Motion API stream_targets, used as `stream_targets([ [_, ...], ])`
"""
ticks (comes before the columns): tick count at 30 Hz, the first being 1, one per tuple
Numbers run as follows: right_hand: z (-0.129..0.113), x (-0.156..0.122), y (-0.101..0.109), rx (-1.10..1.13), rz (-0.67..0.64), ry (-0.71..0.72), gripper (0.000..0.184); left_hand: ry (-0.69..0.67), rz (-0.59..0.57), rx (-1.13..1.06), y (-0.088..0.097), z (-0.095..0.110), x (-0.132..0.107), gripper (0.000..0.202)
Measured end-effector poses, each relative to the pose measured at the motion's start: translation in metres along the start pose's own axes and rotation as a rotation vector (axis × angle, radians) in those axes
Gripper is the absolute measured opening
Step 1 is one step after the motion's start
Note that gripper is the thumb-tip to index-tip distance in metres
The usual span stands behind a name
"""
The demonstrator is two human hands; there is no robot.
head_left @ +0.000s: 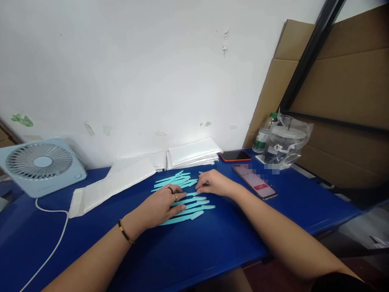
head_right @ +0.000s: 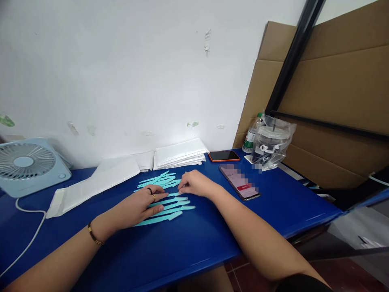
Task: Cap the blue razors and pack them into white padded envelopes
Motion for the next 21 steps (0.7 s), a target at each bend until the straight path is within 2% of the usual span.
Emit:
stream_targets([
  [3,0.018,-0.008,0.022,-0.066,0.083,-0.144,0.013,0.007,0.064,0.075,-0.001,-0.004,0.002,0.052],
  [5,0.028,-0.014,0.029,-0.119,0.029,-0.221,0.012,-0.001,0.081,0.115,-0.005,-0.005,0.004,0.052],
  [8,0.037,-0.018,0.027,-0.18,-0.119,-0.27,0.015,0.001,0.083,0.145,-0.009,-0.003,0.006,0.052],
  [10,0.038,-0.018,0.021,-0.194,-0.169,-0.267,0.014,-0.004,0.082,0.136,-0.009,0.0,0.006,0.053],
  [12,0.035,-0.014,0.014,-0.172,-0.165,-0.222,0.012,-0.026,0.071,0.102,-0.007,0.003,0.006,0.053],
  [16,0.025,-0.005,0.003,-0.095,-0.063,-0.1,0.011,-0.043,0.032,0.034,-0.005,0.006,0.003,0.052],
  [21,0.024,0.0,-0.004,-0.095,0.021,-0.069,0.011,-0.046,-0.001,-0.025,-0.004,0.003,0.001,0.054],
])
Point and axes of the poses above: each hand's wrist, its own x-axis towards the middle knuckle, its own y-axis out of the back of the hand, z = x × y, the point moved 5 cm from there along x, towards the middle knuckle, and after that the axes turned 5 degrees about -x, right-handed, at the moved point
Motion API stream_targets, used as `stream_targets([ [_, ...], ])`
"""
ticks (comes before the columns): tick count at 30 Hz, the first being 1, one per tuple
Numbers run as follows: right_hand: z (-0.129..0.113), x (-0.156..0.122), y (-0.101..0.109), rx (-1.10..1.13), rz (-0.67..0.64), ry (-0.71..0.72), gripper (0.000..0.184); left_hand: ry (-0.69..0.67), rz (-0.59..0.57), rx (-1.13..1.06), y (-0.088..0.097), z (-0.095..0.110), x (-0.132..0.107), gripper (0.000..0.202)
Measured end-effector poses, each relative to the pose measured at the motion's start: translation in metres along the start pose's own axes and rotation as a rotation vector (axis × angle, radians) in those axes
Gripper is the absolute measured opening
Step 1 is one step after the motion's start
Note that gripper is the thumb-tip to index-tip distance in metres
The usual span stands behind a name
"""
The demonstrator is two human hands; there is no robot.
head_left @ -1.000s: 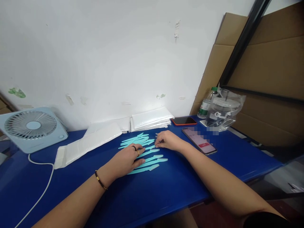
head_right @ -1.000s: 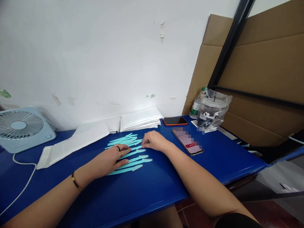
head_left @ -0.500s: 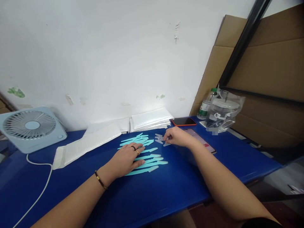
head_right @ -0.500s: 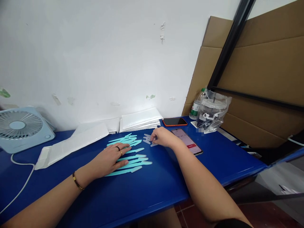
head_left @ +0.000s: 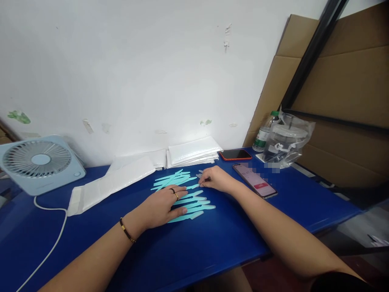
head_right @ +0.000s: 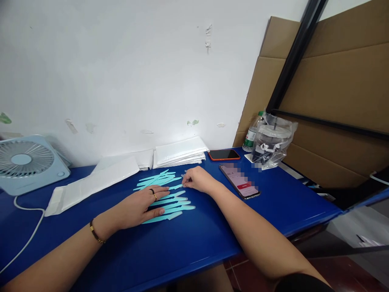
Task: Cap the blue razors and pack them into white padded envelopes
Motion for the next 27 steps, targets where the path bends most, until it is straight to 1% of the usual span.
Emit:
stream_targets([
  [4,-0.001,0.001,-0.003,0.011,0.02,-0.002,0.014,0.018,-0.056,-0.037,0.0,-0.002,-0.002,0.054],
  [10,-0.016,0.001,-0.004,0.065,-0.008,-0.006,0.015,0.032,-0.116,-0.109,0.001,0.0,-0.005,0.056],
  [12,-0.014,0.001,0.0,0.076,0.012,-0.025,0.014,0.036,-0.093,-0.115,0.004,0.0,-0.005,0.056],
  [15,0.001,0.0,0.01,0.019,0.143,-0.124,0.013,0.029,-0.005,-0.064,0.007,-0.002,-0.003,0.055],
  [17,0.011,0.0,0.012,-0.048,0.199,-0.181,0.013,0.048,0.041,0.009,0.006,-0.008,-0.001,0.056],
  [19,0.015,0.002,0.009,-0.095,0.189,-0.194,0.012,0.089,0.07,0.079,0.004,-0.015,-0.001,0.058],
  [22,0.015,0.005,0.001,-0.136,0.132,-0.178,0.012,0.12,0.099,0.135,0.002,-0.021,0.0,0.059],
  [24,0.013,0.006,-0.002,-0.157,0.095,-0.165,0.011,0.109,0.109,0.149,0.003,-0.019,0.001,0.055],
  [27,0.013,0.005,-0.001,-0.163,0.063,-0.158,0.012,0.12,0.12,0.164,0.008,-0.018,0.003,0.046],
])
Point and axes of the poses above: each hand's wrist, its own x-axis towards the middle knuckle, its own y-axis out of the back of the hand, z = x × y, the point moved 5 cm from there along x, towards the middle knuckle, and after that the axes turned 5 degrees about -x, right-handed, at the moved point
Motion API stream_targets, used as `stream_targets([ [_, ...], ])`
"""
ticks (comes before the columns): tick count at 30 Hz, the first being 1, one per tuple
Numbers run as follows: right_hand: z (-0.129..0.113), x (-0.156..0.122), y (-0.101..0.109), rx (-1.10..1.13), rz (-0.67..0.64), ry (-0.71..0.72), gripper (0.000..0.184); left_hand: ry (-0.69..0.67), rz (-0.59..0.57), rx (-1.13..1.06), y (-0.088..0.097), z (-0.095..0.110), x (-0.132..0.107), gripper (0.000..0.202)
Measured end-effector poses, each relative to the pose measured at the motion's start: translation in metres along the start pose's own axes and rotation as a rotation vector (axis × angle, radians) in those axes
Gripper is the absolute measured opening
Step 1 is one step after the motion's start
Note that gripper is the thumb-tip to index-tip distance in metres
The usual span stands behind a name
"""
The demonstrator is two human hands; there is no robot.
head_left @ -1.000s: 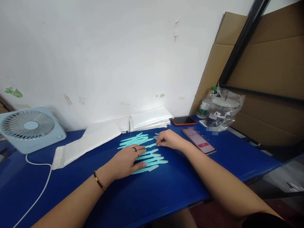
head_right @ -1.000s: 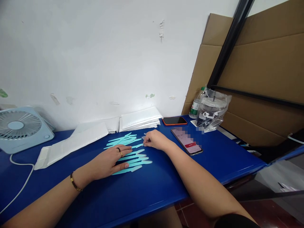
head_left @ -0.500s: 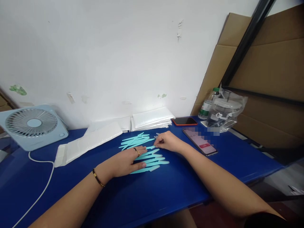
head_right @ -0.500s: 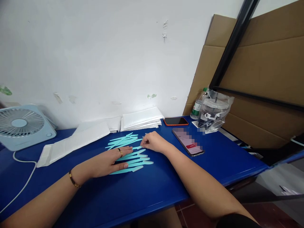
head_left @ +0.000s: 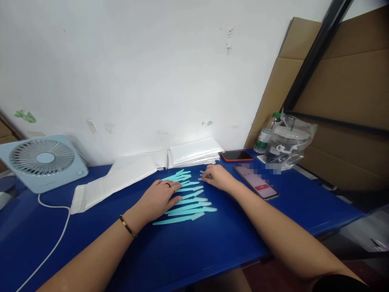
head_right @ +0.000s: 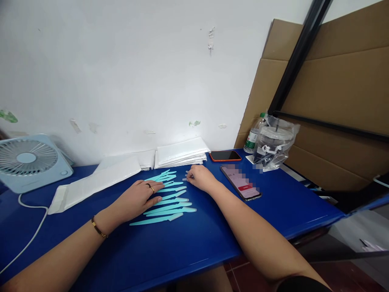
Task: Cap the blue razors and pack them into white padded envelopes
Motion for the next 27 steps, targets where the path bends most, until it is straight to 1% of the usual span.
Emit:
stream_targets([
  [3,0.003,-0.002,0.004,0.024,-0.016,0.019,0.012,0.038,0.009,0.008,0.001,-0.004,0.002,0.044],
  [6,0.005,-0.005,0.006,0.035,-0.03,0.043,0.011,0.027,0.025,0.008,0.0,-0.007,0.003,0.044],
  [11,0.004,-0.007,0.007,0.047,-0.043,0.043,0.013,0.022,0.076,0.08,0.003,0.0,0.002,0.04],
  [16,0.003,-0.008,0.006,0.2,-0.113,-0.018,0.014,-0.02,0.006,0.092,-0.001,0.011,0.002,0.038],
  [19,0.003,-0.008,0.008,0.239,-0.106,-0.037,0.016,-0.021,0.002,0.088,-0.004,0.012,0.003,0.04],
  [23,0.0,-0.008,0.006,0.24,-0.109,0.03,0.011,-0.001,0.003,0.059,-0.006,0.013,0.002,0.044],
  [27,-0.006,-0.007,0.001,0.272,-0.089,0.093,0.011,-0.007,-0.006,-0.016,-0.008,0.019,0.0,0.05],
])
Point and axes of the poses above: each hand's wrist, its own x-axis towards the middle knuckle, its own y-axis out of the back of the hand, z = x × y, the point moved 5 cm from there along x, towards the middle knuckle, and after that the axes turned 5 degrees about -x, right-handed, at the moved point
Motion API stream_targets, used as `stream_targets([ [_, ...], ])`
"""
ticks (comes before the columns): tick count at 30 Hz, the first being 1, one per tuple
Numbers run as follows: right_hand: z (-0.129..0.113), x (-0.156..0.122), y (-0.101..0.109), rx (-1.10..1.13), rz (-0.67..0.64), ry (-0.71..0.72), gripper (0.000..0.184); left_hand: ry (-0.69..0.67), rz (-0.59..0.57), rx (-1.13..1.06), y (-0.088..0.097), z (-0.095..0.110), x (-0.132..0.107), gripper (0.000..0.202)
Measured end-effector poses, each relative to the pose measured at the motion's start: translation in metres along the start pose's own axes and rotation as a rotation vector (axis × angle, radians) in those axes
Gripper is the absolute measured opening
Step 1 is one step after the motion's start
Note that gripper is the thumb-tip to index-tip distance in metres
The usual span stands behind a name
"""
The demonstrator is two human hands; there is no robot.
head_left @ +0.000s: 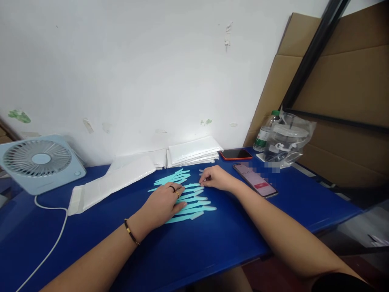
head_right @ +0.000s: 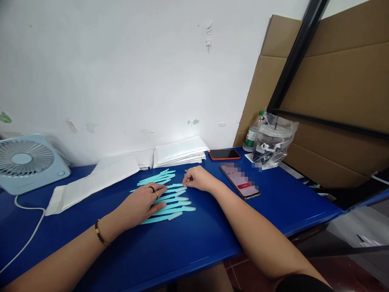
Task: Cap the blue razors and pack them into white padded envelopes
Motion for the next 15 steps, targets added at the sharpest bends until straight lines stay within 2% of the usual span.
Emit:
stream_targets([
  [4,-0.007,0.004,-0.008,0.013,0.022,0.02,0.009,-0.03,-0.04,-0.08,-0.002,0.007,-0.002,0.05],
  [7,-0.011,0.004,-0.004,0.004,0.027,0.043,0.01,-0.027,-0.055,-0.094,0.0,0.007,-0.004,0.054],
  [9,-0.007,0.001,0.01,0.005,0.072,0.016,0.012,-0.016,-0.039,-0.082,0.004,0.004,-0.004,0.058],
  [12,0.012,-0.011,0.042,-0.017,0.176,-0.115,0.014,0.045,0.018,-0.025,0.012,-0.005,-0.004,0.058],
  [13,0.019,-0.016,0.05,-0.033,0.162,-0.162,0.014,0.071,0.031,-0.002,0.014,-0.008,-0.004,0.058],
  [15,0.033,-0.023,0.056,-0.059,0.053,-0.254,0.013,0.112,0.021,0.029,0.016,-0.013,-0.004,0.058],
])
Point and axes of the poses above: each hand's wrist, its own x-axis towards the middle knuckle, its own y-axis out of the back of the hand, z = x × y, the point moved 5 cm from there along x, towards the middle knuckle, and after that the axes turned 5 degrees about -x, right-handed, at the moved point
